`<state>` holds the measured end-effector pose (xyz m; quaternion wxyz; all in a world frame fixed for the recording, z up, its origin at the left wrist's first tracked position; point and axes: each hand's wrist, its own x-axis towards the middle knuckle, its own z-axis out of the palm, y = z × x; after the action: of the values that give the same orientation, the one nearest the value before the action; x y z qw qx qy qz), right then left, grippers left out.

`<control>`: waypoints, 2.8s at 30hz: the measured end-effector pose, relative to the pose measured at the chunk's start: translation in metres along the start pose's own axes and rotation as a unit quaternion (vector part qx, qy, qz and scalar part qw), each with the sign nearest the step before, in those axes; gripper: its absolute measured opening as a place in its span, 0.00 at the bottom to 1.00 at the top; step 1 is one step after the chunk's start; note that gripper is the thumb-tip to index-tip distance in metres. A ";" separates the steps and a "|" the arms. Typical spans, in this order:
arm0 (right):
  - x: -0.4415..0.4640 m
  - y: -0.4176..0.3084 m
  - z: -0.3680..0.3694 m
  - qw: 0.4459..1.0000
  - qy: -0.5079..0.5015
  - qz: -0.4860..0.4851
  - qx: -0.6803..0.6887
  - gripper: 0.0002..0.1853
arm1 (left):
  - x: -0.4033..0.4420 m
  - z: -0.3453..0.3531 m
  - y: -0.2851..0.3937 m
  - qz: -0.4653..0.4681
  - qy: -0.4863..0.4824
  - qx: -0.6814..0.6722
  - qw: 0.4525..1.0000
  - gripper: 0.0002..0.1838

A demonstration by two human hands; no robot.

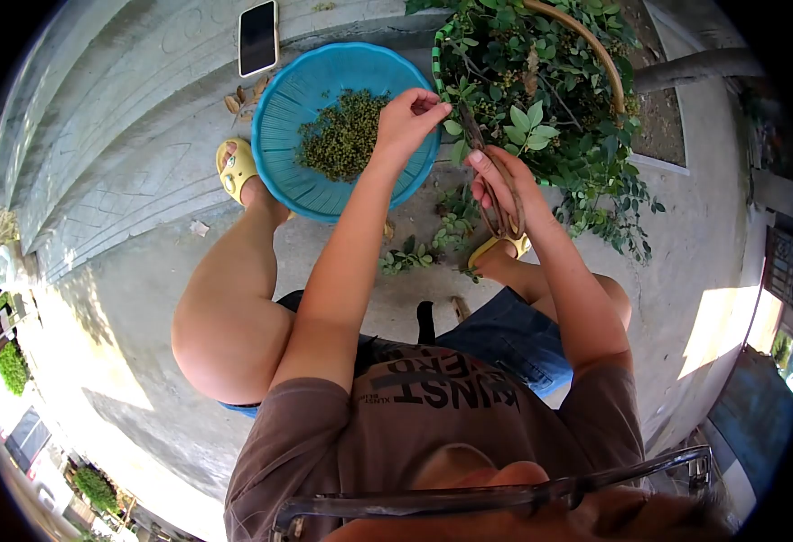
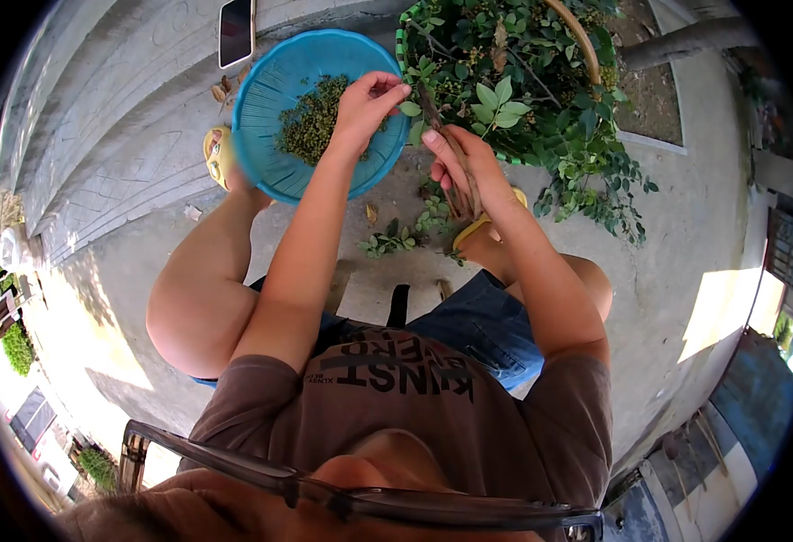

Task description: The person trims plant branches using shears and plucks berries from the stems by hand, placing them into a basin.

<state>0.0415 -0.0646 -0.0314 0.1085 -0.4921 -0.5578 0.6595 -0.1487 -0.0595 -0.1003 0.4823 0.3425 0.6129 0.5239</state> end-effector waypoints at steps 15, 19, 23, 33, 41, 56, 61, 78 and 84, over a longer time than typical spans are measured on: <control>-0.010 0.005 -0.001 1.000 0.005 -0.004 0.000 0.23 | -0.002 -0.002 0.008 0.074 0.020 0.248 0.966 0.10; -0.010 0.006 -0.003 1.000 0.018 -0.025 -0.001 0.24 | -0.004 -0.001 0.009 0.084 0.009 0.275 0.958 0.10; -0.005 0.007 -0.008 0.999 0.028 -0.013 0.021 0.21 | -0.001 -0.003 0.001 0.063 -0.019 0.231 0.971 0.09; -0.013 0.008 -0.010 0.996 0.029 -0.014 0.082 0.24 | -0.008 -0.024 -0.004 -0.100 -0.130 -0.169 0.972 0.03; -0.020 0.002 -0.025 0.992 0.070 -0.055 0.091 0.25 | -0.011 -0.065 -0.012 -0.130 -0.084 -0.159 0.975 0.02; -0.019 -0.002 -0.009 0.991 0.038 -0.058 0.112 0.23 | 0.001 -0.020 -0.005 -0.053 -0.081 -0.171 0.980 0.06; -0.014 0.003 -0.009 0.989 0.037 -0.069 0.122 0.23 | 0.007 -0.020 -0.014 -0.062 -0.073 -0.134 0.986 0.03; -0.019 0.021 -0.044 0.968 0.039 0.050 0.244 0.25 | 0.012 -0.062 -0.049 0.182 0.043 0.404 0.895 0.20; -0.022 0.029 -0.045 0.936 -0.048 0.109 0.331 0.24 | 0.001 -0.003 0.014 -0.017 -0.021 0.062 0.998 0.13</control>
<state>0.0986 -0.0617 -0.0396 0.1658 -0.4541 -0.2558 0.8372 -0.1525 -0.0565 -0.0873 0.4821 0.3720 0.6395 0.4694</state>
